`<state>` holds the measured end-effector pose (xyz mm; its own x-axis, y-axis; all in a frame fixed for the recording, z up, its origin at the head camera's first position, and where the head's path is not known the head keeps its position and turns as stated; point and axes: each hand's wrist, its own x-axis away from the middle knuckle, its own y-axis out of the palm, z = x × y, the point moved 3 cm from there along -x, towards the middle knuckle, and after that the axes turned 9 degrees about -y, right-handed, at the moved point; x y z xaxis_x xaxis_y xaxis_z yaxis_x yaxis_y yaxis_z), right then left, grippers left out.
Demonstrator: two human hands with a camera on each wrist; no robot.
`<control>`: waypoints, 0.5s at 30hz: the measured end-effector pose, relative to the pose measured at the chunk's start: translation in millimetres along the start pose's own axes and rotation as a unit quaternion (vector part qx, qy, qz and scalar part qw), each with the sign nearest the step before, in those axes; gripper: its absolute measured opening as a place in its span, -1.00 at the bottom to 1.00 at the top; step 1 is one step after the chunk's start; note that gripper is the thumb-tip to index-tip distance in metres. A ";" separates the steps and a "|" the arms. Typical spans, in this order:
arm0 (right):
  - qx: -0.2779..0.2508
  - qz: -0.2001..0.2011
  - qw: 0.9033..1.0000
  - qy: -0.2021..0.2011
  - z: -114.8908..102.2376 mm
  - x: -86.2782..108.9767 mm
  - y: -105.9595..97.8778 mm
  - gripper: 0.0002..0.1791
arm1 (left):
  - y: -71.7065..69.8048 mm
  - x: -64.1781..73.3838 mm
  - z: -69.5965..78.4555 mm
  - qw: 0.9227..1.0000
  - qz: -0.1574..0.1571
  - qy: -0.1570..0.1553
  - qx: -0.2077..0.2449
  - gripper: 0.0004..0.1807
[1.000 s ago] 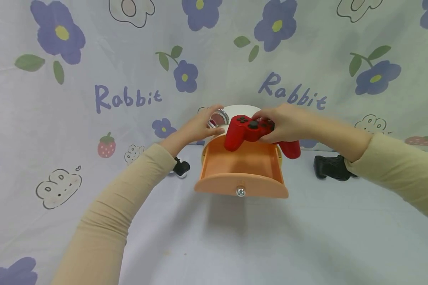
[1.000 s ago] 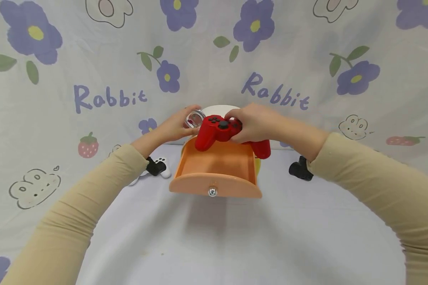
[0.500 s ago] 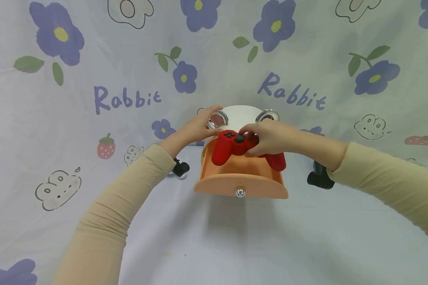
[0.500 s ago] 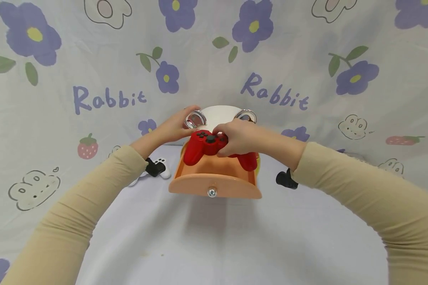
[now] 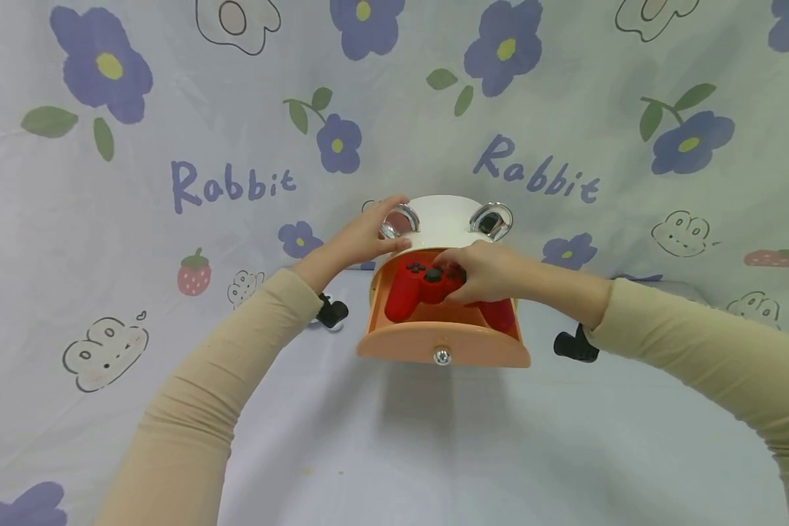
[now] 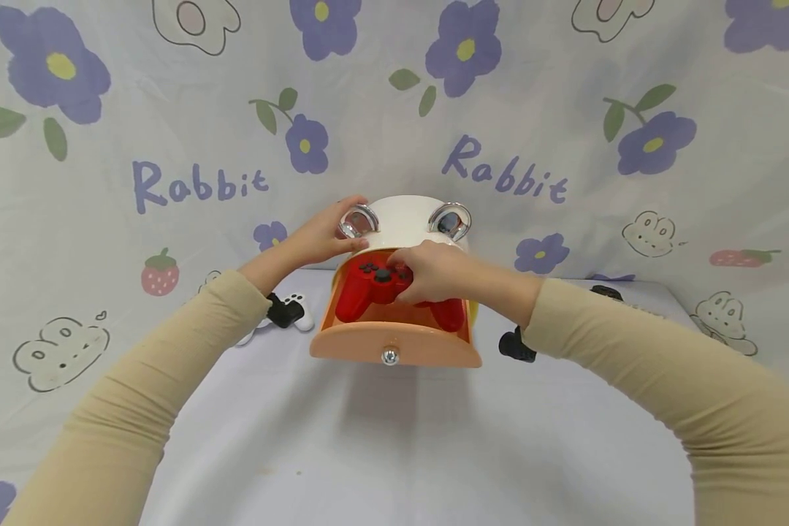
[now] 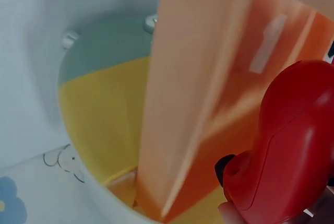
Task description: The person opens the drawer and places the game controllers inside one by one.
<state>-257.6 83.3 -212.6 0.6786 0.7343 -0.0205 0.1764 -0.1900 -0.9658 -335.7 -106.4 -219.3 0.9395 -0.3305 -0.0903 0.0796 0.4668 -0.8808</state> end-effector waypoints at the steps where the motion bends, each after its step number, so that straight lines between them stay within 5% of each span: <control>1: 0.003 0.000 1.000 0.000 0.4 -0.5 1.7 -0.41 | -0.1 0.2 0.2 1.000 0.001 0.000 0.001 -0.17; 15: 0.017 0.001 1.000 0.014 5.7 -10.7 20.3 -0.40 | 0.2 0.4 -1.3 1.000 0.002 0.002 -0.003 -0.15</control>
<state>-265.3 75.3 -233.4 0.6980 0.7159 -0.0159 0.1516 -0.1695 -0.9738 -335.7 -107.5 -220.1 0.9382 -0.3324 -0.0965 0.0734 0.4635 -0.8831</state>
